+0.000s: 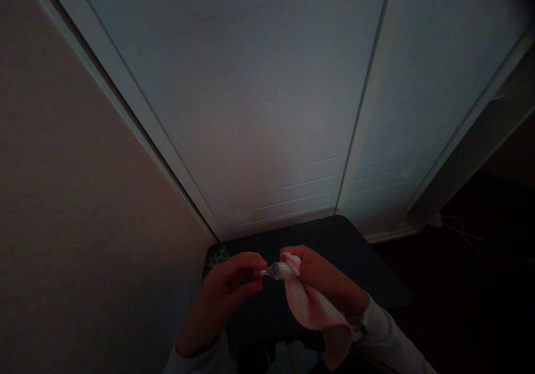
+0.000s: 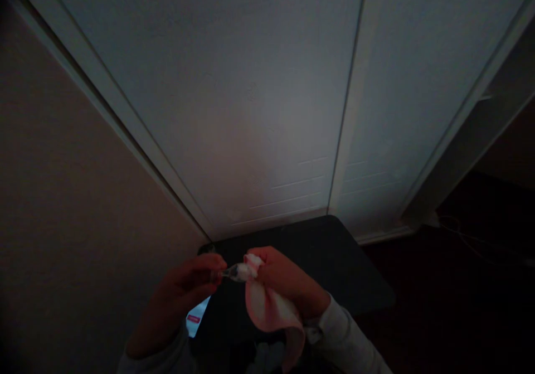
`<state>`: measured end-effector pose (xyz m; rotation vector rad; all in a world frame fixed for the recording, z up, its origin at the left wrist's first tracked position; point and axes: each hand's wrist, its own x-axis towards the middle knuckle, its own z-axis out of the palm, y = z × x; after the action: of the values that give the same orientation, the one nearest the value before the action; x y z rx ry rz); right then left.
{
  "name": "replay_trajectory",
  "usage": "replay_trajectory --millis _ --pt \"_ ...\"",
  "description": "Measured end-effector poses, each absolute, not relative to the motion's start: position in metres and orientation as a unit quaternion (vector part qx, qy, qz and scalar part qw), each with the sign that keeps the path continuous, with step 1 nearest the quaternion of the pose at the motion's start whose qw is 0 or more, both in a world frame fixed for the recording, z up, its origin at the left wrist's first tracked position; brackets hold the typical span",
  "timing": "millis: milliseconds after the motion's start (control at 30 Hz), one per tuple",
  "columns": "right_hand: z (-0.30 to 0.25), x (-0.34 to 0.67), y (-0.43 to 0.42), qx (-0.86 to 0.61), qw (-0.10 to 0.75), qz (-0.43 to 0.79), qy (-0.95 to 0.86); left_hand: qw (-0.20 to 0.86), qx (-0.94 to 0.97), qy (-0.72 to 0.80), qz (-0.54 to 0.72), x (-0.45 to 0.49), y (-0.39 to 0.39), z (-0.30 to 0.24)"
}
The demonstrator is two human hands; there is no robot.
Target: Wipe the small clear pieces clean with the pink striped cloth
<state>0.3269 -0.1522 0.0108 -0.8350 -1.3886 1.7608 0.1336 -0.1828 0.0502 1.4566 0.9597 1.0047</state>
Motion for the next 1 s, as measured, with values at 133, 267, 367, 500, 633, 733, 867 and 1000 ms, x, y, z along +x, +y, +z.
replay_trajectory --millis 133,267,367,500,633,733,867,1000 --pt "0.006 0.33 -0.15 -0.33 0.349 0.685 -0.547 0.499 0.655 0.408 0.394 0.129 -0.183 0.051" --pt "0.001 0.333 -0.146 -0.328 0.312 0.658 -0.601 0.462 0.695 0.412 0.366 0.122 -0.183 0.049" --pt "0.0 0.333 -0.142 -0.311 0.301 0.652 -0.622 0.442 0.716 0.411 0.352 0.12 -0.183 0.05" --pt "0.002 0.331 -0.144 -0.291 0.343 0.667 -0.594 0.441 0.698 0.431 0.363 0.127 -0.184 0.049" --pt "0.006 0.332 -0.149 -0.32 0.37 0.63 -0.603 0.462 0.624 0.484 0.404 0.136 -0.182 0.045" --pt "0.008 0.333 -0.151 -0.324 0.398 0.606 -0.608 0.471 0.592 0.509 0.411 0.139 -0.177 0.043" --pt "0.009 0.333 -0.151 -0.313 0.441 0.556 -0.631 0.482 0.588 0.52 0.39 0.141 -0.172 0.043" --pt "0.01 0.332 -0.15 -0.283 0.457 0.516 -0.667 0.488 0.582 0.52 0.39 0.143 -0.171 0.045"
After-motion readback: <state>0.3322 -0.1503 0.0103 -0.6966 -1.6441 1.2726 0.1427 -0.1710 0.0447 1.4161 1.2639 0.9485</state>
